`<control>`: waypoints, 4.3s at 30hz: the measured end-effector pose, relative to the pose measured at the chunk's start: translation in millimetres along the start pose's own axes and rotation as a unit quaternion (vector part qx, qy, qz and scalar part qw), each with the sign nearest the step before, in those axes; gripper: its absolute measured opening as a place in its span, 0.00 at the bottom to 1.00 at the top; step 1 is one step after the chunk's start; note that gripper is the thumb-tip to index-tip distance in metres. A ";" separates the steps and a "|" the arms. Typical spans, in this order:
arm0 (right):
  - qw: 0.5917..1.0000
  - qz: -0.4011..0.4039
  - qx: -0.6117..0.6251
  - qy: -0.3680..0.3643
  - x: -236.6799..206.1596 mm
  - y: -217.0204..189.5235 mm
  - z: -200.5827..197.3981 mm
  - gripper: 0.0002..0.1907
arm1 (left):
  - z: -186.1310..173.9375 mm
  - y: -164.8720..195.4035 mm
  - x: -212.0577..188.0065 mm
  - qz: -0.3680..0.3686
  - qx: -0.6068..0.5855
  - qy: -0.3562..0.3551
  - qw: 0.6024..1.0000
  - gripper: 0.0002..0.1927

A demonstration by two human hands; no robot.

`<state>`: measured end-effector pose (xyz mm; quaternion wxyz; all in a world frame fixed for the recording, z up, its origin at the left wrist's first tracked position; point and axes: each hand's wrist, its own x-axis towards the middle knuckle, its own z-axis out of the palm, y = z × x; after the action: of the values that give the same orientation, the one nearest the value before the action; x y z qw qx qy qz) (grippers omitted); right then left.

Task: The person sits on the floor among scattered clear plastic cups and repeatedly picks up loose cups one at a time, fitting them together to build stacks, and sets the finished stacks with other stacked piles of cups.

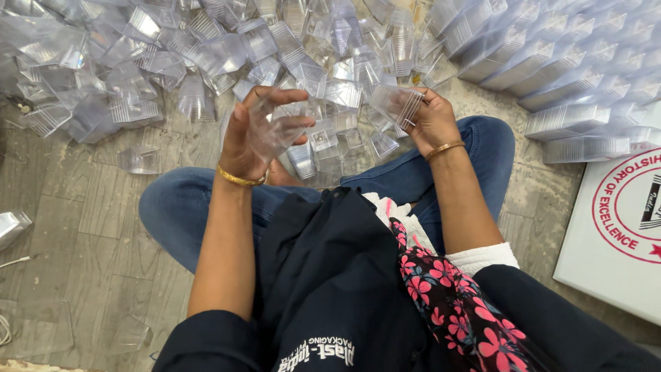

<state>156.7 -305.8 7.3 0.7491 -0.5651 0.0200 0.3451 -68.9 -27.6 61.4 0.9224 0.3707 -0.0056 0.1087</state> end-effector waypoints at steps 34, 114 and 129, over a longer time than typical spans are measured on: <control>0.956 -0.159 -0.203 -0.137 -36.1 42.6 82.1 0.12 | -21.1 -52.2 38.3 -0.232 0.176 0.079 0.953 0.31; 0.966 -0.093 -0.206 -0.128 -25.8 53.5 39.1 0.41 | -3.2 -19.2 30.3 -0.015 0.545 -0.022 0.838 0.29; 0.987 -0.132 -0.091 -0.008 -7.5 62.2 -49.0 0.31 | -163.2 14.1 223.9 0.135 0.856 0.116 0.486 0.07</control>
<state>135.0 -344.0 -59.1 0.7337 -0.6259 -0.0924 0.2478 135.4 138.1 -27.0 0.1172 0.9560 0.1473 0.2249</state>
